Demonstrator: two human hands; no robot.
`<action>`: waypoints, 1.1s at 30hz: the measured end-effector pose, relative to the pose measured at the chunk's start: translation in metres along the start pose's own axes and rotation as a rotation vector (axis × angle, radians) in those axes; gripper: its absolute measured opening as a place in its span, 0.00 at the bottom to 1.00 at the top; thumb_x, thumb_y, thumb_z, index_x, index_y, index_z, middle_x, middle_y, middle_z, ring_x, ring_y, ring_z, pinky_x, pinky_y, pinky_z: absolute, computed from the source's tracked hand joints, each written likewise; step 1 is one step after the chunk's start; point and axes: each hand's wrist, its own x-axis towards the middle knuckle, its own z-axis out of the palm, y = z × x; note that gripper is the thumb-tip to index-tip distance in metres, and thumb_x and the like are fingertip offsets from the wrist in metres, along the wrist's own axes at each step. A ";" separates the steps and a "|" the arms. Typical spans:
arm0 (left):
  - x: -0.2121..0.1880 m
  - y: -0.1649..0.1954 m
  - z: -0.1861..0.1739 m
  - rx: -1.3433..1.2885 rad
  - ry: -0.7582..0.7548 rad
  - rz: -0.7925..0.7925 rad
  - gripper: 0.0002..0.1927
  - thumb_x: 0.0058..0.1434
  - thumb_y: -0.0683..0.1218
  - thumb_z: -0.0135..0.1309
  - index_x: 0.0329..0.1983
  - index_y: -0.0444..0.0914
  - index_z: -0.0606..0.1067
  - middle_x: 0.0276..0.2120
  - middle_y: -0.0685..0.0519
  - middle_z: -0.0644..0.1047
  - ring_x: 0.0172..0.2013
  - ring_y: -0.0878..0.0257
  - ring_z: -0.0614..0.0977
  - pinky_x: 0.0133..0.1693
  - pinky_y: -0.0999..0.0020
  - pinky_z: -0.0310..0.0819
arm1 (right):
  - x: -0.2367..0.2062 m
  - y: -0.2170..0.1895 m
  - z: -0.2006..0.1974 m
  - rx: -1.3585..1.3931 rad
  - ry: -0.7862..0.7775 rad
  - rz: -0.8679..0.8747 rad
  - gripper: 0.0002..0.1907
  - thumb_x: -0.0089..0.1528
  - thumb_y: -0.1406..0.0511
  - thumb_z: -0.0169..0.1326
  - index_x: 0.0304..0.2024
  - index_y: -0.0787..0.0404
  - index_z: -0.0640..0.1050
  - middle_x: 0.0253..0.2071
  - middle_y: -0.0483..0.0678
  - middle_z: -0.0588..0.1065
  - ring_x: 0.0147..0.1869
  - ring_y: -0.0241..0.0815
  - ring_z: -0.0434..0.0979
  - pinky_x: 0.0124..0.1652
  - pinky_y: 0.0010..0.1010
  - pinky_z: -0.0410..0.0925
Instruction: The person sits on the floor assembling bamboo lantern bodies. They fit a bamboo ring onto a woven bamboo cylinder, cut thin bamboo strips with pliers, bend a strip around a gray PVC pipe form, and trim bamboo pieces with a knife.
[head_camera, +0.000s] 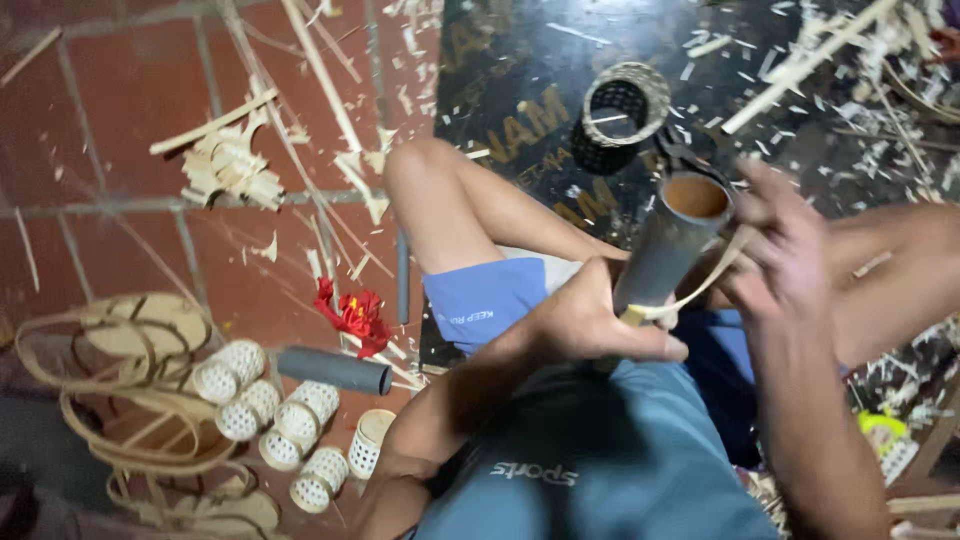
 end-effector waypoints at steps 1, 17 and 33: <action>0.000 -0.003 0.005 0.054 -0.040 -0.002 0.15 0.52 0.44 0.70 0.36 0.37 0.76 0.31 0.57 0.77 0.33 0.70 0.77 0.37 0.71 0.72 | 0.017 0.000 0.007 -0.161 0.084 0.047 0.08 0.79 0.67 0.49 0.55 0.65 0.76 0.27 0.36 0.65 0.22 0.23 0.60 0.21 0.16 0.56; 0.056 -0.003 0.006 0.330 0.441 0.157 0.33 0.53 0.48 0.67 0.61 0.40 0.70 0.42 0.52 0.82 0.43 0.64 0.83 0.48 0.66 0.77 | -0.026 -0.030 0.190 -2.122 -1.201 -0.594 0.18 0.62 0.53 0.58 0.29 0.61 0.77 0.27 0.51 0.77 0.33 0.51 0.78 0.28 0.45 0.67; 0.042 0.045 0.007 0.030 -0.089 0.070 0.25 0.53 0.41 0.72 0.53 0.33 0.77 0.38 0.56 0.78 0.36 0.69 0.75 0.38 0.70 0.72 | -0.014 0.004 -0.023 -0.219 -0.195 -0.403 0.10 0.68 0.63 0.59 0.42 0.64 0.75 0.28 0.45 0.70 0.22 0.29 0.62 0.25 0.20 0.60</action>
